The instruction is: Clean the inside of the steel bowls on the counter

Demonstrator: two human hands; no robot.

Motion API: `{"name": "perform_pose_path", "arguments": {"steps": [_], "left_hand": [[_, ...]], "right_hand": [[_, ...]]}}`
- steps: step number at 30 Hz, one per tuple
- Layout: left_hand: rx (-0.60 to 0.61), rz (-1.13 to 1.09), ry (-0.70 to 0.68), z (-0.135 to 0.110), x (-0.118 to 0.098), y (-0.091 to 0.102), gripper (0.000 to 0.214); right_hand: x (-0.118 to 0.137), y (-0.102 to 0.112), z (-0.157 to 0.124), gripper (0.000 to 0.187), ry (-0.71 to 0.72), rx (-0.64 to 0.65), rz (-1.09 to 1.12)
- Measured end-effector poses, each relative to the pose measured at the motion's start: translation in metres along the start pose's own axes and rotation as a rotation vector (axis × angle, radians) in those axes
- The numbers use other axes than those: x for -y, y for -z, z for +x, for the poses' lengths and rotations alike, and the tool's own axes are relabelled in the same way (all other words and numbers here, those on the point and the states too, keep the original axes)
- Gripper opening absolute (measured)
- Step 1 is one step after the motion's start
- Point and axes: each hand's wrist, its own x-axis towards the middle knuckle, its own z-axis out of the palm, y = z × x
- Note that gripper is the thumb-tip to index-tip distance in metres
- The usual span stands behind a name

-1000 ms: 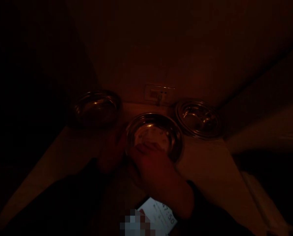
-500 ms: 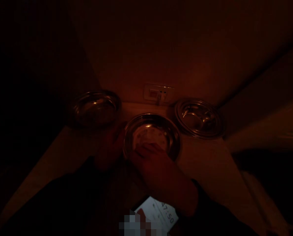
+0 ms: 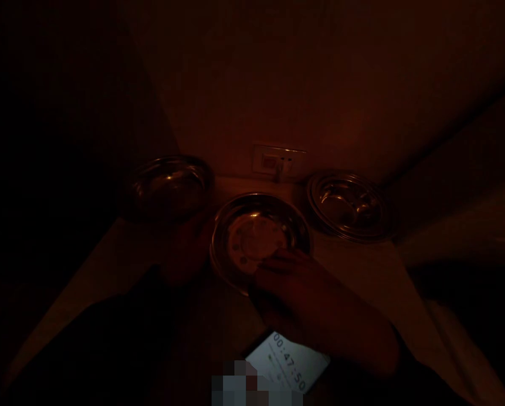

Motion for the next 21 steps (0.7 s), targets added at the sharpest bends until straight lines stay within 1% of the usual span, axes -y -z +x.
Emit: {"name": "perform_pose_path", "arguments": {"steps": [6, 11, 14, 21], "left_hand": [[-0.005, 0.008, 0.017, 0.000, -0.001, -0.001, 0.041], [0.016, -0.008, 0.001, 0.000, 0.000, -0.001, 0.041], [0.015, -0.010, -0.001, 0.000, 0.002, -0.002, 0.042], [-0.029, 0.041, -0.089, 0.000, 0.005, -0.003, 0.040]], "right_hand": [[0.005, -0.010, 0.002, 0.008, 0.002, -0.020, -0.040], [0.005, -0.014, 0.005, 0.009, 0.003, -0.034, -0.060], [0.004, -0.015, 0.007, 0.007, 0.013, -0.056, -0.072], [0.006, -0.014, 0.005, 0.010, -0.009, -0.029, -0.032]]}}
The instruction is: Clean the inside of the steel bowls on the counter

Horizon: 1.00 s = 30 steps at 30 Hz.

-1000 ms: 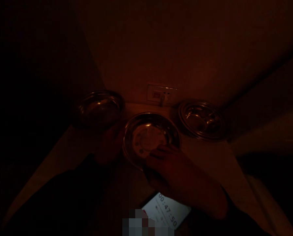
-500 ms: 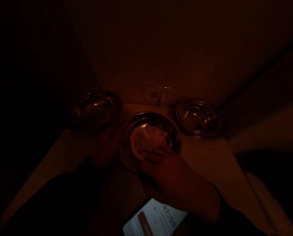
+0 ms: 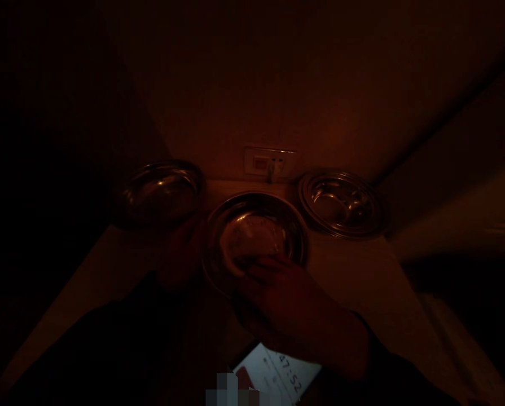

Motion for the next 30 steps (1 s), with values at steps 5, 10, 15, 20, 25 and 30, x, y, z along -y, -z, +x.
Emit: {"name": "perform_pose_path", "arguments": {"steps": [5, 10, 15, 20, 25, 30], "left_hand": [[-0.010, -0.042, -0.045, -0.003, 0.000, -0.005, 0.041], [0.013, -0.032, -0.046, -0.013, -0.005, -0.014, 0.037], [0.022, -0.041, -0.040, -0.019, -0.010, -0.018, 0.035], [0.024, -0.043, -0.012, -0.017, -0.010, -0.018, 0.037], [0.004, -0.021, -0.011, -0.019, -0.010, -0.020, 0.036], [0.011, 0.008, -0.018, -0.020, -0.010, -0.022, 0.038]], "right_hand": [[0.001, -0.003, 0.001, 0.011, -0.021, 0.007, 0.016], [0.008, -0.011, 0.015, 0.014, -0.108, -0.085, 0.119], [0.006, -0.016, 0.032, 0.013, -0.229, -0.233, 0.160], [0.002, -0.007, 0.032, 0.013, -0.173, -0.066, 0.159], [0.000, -0.005, 0.031, 0.012, -0.175, -0.072, 0.065], [-0.003, -0.005, 0.032, 0.013, -0.140, -0.051, 0.055]]}}
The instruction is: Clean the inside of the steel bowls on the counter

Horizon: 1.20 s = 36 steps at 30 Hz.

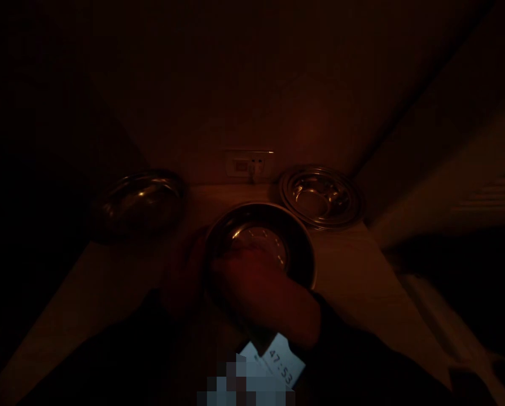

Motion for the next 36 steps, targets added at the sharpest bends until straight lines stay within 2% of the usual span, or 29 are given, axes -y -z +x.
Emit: {"name": "perform_pose_path", "arguments": {"steps": [2, 6, 11, 15, 20, 25, 29, 33, 36], "left_hand": [[0.002, 0.011, 0.002, 0.0006, 0.0001, -0.0004, 0.038], [0.010, 0.012, 0.000, 0.0007, -0.0011, -0.0008, 0.037], [0.014, 0.008, 0.001, -0.0005, -0.0025, -0.0004, 0.037], [0.025, -0.020, 0.010, -0.0012, -0.0017, -0.0009, 0.036], [0.008, 0.002, 0.028, -0.0013, -0.0011, -0.0014, 0.035], [0.023, -0.043, 0.052, -0.0013, -0.0038, -0.0008, 0.035], [0.019, -0.039, 0.060, -0.0023, -0.0054, -0.0011, 0.035], [0.020, -0.018, 0.065, -0.0031, -0.0058, -0.0018, 0.036], [0.015, -0.016, 0.063, -0.0024, -0.0052, -0.0016, 0.036]], "right_hand": [[-0.0003, 0.0016, -0.0002, 0.014, 0.003, 0.059, -0.002], [-0.0021, 0.0013, 0.0000, 0.011, -0.035, -0.032, -0.061], [-0.0037, 0.0009, 0.0000, 0.014, 0.039, 0.090, -0.047], [-0.0023, 0.0008, 0.0027, 0.010, -0.039, -0.033, -0.126], [-0.0028, 0.0028, 0.0011, 0.013, 0.055, 0.077, -0.070], [-0.0023, 0.0036, 0.0019, 0.010, -0.011, -0.005, -0.139], [-0.0029, 0.0030, 0.0014, 0.014, 0.049, 0.073, -0.112], [-0.0053, 0.0016, 0.0014, 0.010, 0.016, -0.031, -0.138], [-0.0040, 0.0016, 0.0015, 0.012, 0.068, 0.035, -0.078]]}}
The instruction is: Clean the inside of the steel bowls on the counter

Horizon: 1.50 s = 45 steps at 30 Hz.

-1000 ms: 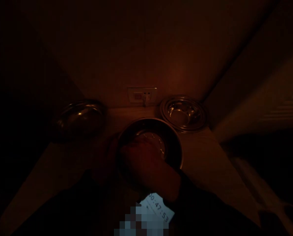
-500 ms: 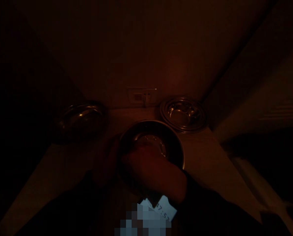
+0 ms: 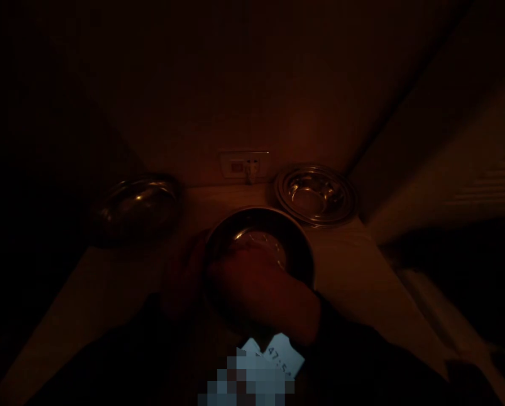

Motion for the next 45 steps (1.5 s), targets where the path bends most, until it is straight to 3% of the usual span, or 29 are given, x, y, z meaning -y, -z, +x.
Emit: {"name": "perform_pose_path", "arguments": {"steps": [5, 10, 15, 23, 38, 42, 45], "left_hand": [[0.011, -0.030, -0.013, 0.001, 0.000, 0.001, 0.035], [0.024, -0.028, 0.004, 0.001, 0.000, 0.001, 0.036], [0.023, -0.055, -0.008, 0.001, 0.000, 0.000, 0.035], [0.043, -0.075, -0.004, 0.005, 0.003, 0.003, 0.039], [0.072, -0.185, 0.011, 0.008, 0.008, 0.003, 0.041], [0.066, -0.132, 0.026, 0.007, 0.004, 0.003, 0.040], [0.048, -0.087, 0.016, 0.006, 0.003, 0.003, 0.036]], "right_hand": [[0.003, 0.002, 0.000, 0.010, -0.047, -0.083, -0.056], [0.003, 0.004, 0.000, 0.012, -0.014, 0.033, 0.003], [0.006, -0.001, 0.006, 0.011, -0.130, -0.090, -0.196], [0.002, 0.008, -0.007, 0.014, -0.231, -0.034, -0.237], [-0.001, 0.008, -0.022, 0.016, -0.041, 0.068, 0.032], [0.003, 0.002, -0.014, 0.009, 0.019, 0.031, -0.007], [0.009, -0.001, -0.004, 0.007, -0.022, -0.028, -0.101]]}}
